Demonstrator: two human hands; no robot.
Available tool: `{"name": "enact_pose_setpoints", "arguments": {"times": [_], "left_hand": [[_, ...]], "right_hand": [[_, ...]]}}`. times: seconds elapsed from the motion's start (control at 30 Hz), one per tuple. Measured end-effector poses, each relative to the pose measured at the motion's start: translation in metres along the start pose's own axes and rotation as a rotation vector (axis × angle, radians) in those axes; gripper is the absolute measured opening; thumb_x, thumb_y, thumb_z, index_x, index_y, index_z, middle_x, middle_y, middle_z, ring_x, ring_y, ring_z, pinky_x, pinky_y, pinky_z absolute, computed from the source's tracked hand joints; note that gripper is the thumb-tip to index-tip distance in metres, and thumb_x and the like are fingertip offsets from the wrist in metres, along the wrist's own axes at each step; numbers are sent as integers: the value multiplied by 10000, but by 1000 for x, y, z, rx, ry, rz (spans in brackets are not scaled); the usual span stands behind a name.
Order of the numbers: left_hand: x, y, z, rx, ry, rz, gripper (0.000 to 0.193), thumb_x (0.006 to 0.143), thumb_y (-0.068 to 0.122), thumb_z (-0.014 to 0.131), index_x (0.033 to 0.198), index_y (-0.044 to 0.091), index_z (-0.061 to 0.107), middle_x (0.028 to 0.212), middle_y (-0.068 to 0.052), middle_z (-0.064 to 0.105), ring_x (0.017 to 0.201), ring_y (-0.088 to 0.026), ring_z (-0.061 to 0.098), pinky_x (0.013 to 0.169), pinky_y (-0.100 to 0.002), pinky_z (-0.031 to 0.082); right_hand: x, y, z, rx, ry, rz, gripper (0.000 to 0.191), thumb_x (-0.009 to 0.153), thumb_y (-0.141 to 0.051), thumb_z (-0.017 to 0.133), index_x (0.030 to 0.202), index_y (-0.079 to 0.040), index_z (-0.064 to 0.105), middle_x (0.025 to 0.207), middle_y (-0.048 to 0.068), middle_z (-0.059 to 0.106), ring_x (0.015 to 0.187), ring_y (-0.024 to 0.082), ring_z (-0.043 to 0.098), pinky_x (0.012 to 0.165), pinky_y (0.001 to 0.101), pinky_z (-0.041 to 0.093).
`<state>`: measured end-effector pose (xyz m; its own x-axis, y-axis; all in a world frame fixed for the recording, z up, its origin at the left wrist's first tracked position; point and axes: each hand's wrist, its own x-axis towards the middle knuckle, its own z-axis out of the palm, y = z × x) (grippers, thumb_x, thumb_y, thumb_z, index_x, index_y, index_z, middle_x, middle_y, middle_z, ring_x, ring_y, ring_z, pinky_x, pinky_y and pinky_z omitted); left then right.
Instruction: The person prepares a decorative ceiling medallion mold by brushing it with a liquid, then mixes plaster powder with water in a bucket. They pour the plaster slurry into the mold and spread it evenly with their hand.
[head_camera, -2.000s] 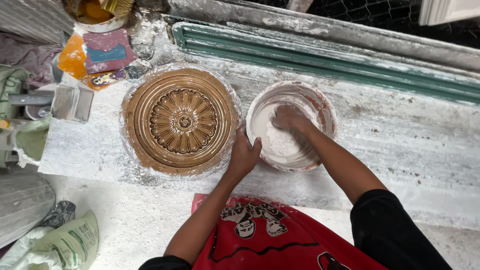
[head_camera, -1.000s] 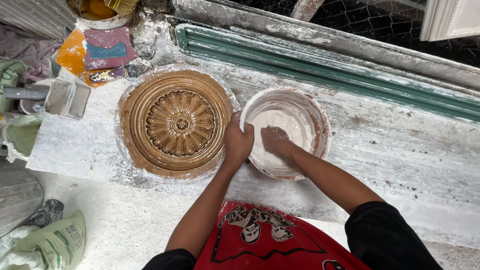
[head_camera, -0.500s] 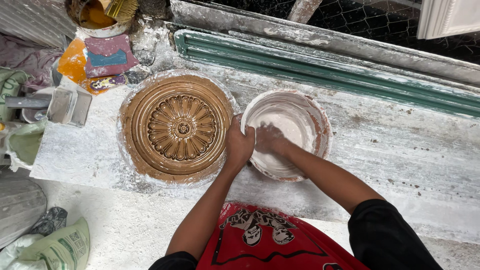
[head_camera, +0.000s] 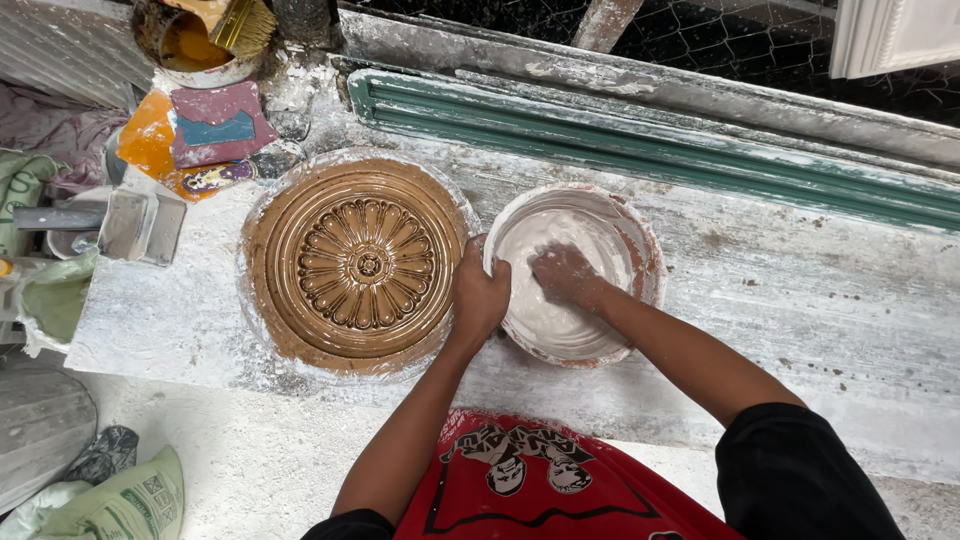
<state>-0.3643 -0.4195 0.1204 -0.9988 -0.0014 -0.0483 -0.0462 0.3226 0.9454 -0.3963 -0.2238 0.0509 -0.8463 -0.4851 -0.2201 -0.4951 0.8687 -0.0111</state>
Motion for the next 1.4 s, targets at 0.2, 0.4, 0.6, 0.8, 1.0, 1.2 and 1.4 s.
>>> {"name": "enact_pose_setpoints", "arguments": {"times": [0.2, 0.4, 0.6, 0.8, 1.0, 1.2, 1.4], "left_hand": [[0, 1, 0, -64, 11, 11, 377, 870, 96, 584, 1228, -22, 595, 1048, -241, 723, 975, -378, 722, 894, -456, 546], [-1, 6, -2, -88, -7, -17, 366, 878, 98, 582, 1224, -20, 592, 1043, -227, 729, 966, -350, 736, 888, -444, 556], [0, 3, 0, -82, -19, -27, 363, 878, 107, 580, 1214, -31, 592, 1029, -234, 728, 953, -356, 733, 884, -447, 555], [1, -4, 2, -45, 6, 15, 351, 874, 114, 581, 1193, -30, 604, 1039, -244, 723, 969, -380, 722, 891, -467, 545], [0, 0, 2, -56, 19, 27, 349, 878, 114, 580, 1199, -21, 603, 1044, -239, 727, 970, -375, 725, 896, -462, 549], [-1, 1, 2, -54, 26, 30, 351, 886, 99, 590, 1213, -26, 603, 1053, -238, 724, 974, -364, 718, 894, -451, 545], [0, 0, 2, -103, -13, -18, 379, 881, 85, 582, 1242, -30, 578, 1059, -227, 721, 983, -327, 730, 901, -433, 549]], "right_hand": [[-15, 7, 0, 150, -453, 295, 402, 918, -295, 620, 1189, -8, 696, 1170, 231, 719, 1067, 381, 714, 948, 482, 558], [-4, -4, 25, 291, -569, 260, 350, 916, -281, 603, 1020, -8, 796, 1088, 232, 732, 1017, 392, 717, 920, 500, 539], [-5, -8, 26, 379, -513, 223, 360, 829, -275, 697, 996, 41, 739, 986, 266, 725, 957, 410, 718, 866, 511, 553], [-5, -4, -25, 335, -479, 269, 324, 743, -205, 709, 962, 33, 726, 959, 247, 734, 932, 372, 736, 864, 470, 592], [14, -12, -7, 297, -436, 324, 317, 897, -216, 619, 1016, 58, 725, 1077, 291, 683, 1003, 407, 692, 930, 465, 554], [7, -33, 40, 405, 3, 309, 279, 822, -41, 602, 1067, 88, 637, 1058, 297, 646, 1009, 461, 629, 884, 524, 507], [7, -21, 24, 261, -169, 249, 310, 923, -193, 577, 1144, 17, 631, 1199, 266, 625, 1118, 428, 604, 981, 516, 467]]}}
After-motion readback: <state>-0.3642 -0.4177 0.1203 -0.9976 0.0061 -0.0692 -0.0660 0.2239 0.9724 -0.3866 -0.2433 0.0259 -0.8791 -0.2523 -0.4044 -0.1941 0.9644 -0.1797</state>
